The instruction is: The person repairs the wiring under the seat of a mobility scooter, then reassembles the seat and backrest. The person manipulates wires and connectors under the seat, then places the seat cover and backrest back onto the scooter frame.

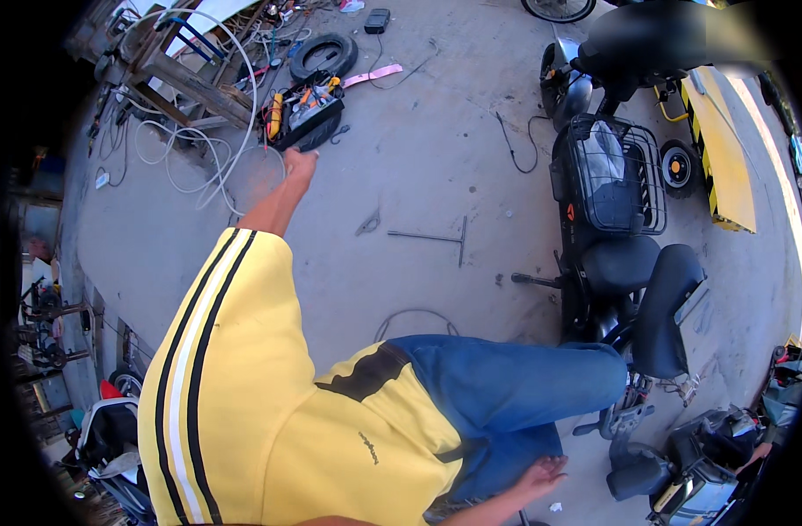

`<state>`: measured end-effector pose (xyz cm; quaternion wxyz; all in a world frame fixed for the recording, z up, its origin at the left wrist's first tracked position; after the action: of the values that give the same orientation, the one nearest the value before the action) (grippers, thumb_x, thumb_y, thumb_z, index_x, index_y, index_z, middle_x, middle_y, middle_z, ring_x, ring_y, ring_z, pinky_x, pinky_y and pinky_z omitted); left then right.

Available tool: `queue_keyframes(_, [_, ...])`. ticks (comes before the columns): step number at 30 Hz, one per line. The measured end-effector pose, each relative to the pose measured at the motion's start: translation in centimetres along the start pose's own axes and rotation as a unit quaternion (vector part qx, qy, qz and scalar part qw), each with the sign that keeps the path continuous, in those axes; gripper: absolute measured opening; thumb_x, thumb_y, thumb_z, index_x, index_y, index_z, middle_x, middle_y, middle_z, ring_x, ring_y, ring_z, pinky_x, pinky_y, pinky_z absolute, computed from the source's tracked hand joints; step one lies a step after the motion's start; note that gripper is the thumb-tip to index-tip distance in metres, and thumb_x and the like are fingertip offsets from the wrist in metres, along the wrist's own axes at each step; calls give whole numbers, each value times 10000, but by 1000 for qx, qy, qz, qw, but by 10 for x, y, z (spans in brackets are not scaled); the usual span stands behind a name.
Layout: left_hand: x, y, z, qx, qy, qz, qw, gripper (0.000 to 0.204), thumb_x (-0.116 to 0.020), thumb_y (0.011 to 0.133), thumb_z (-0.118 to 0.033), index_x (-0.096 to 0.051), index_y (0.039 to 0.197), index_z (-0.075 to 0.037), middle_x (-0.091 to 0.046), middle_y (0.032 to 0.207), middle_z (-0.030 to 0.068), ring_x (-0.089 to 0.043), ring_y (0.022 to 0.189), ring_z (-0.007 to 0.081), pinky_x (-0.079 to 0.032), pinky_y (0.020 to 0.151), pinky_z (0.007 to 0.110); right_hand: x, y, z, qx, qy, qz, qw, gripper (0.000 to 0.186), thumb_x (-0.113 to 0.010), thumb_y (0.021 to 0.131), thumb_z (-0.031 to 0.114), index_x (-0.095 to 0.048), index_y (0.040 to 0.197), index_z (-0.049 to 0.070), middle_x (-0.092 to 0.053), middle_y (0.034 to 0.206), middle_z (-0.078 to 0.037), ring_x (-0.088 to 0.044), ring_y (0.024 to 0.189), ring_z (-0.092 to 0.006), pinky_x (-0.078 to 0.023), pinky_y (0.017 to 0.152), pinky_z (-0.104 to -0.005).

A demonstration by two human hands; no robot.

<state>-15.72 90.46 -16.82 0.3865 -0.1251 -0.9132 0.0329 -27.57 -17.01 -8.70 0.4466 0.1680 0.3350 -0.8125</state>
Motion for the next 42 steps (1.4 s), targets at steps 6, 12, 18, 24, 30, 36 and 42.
queue_keyframes(6, [-142, -245, 151, 31, -59, 319, 945, 328, -728, 875, -58, -700, 1193, 15, -732, 1061, 118, -695, 911, 189, -593, 748, 334, 4, 11, -1, -27, -46, -5, 999, 551, -595, 1063, 421, -586, 1406, -10, -702, 1202, -112, -631, 1004, -214, -503, 883, -371])
queue_keyframes(12, [-141, -432, -40, -133, -195, 516, 823, 211, -619, 986, -25, -691, 1184, -10, -725, 1096, 66, -681, 962, 139, -564, 853, 301, -6, -5, 8, -3, -3, -109, 994, 529, -578, 1078, 412, -540, 1456, 44, -647, 1277, -73, -601, 1007, -206, -513, 882, -371])
queue_keyframes(18, [-51, -551, -283, -458, -250, 519, 677, 241, -611, 999, 28, -686, 1223, -13, -706, 1171, 83, -661, 1078, 163, -533, 959, 304, -89, 9, 23, 92, -237, -152, 955, 438, -699, 1019, 220, -625, 1407, 32, -715, 1159, -92, -679, 934, -159, -543, 763, -289])
queue_keyframes(24, [-73, -744, -320, -724, -44, 569, 388, 386, -698, 979, -160, -628, 1330, -16, -632, 1378, 210, -599, 1277, 390, -479, 1098, 441, -132, 38, 39, 182, -378, -143, 896, 343, -706, 980, 124, -711, 1310, 31, -736, 1136, -83, -683, 958, -141, -548, 801, -283])
queue_keyframes(30, [-189, -865, -319, -793, 33, 508, 334, 694, -721, 962, -265, -424, 1495, 66, -450, 1552, 273, -480, 1415, 425, -405, 1184, 463, -169, 81, 63, 274, -513, -79, 810, 333, -714, 961, 89, -704, 1288, 25, -726, 1116, -84, -679, 921, -145, -545, 821, -297])
queue_keyframes(36, [-271, -906, -316, -757, 71, 503, 411, 701, -668, 995, -289, -389, 1539, 53, -445, 1565, 268, -451, 1444, 429, -398, 1182, 493, -192, 129, 96, 381, -603, -77, 697, 389, -694, 922, 57, -685, 1311, 42, -702, 1211, -179, -670, 1096, -386, -526, 965, -445])
queue_keyframes(42, [-283, -910, -317, -805, 72, 434, 398, 521, -654, 974, -299, -593, 1368, 37, -617, 1371, 197, -537, 1268, 379, -466, 1068, 514, -200, 177, 97, 479, -670, -52, 565, 353, -727, 894, 96, -728, 1244, 55, -713, 1179, -133, -652, 1106, -328, -501, 967, -440])
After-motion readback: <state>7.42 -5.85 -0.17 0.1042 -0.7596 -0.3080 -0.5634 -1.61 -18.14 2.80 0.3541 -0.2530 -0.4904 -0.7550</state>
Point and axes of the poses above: each hand's wrist, its own y-axis towards the middle knuckle, its own x-axis out of the back of the hand, z = x × y, the point moved 8 cm from there along y, towards the middle knuckle
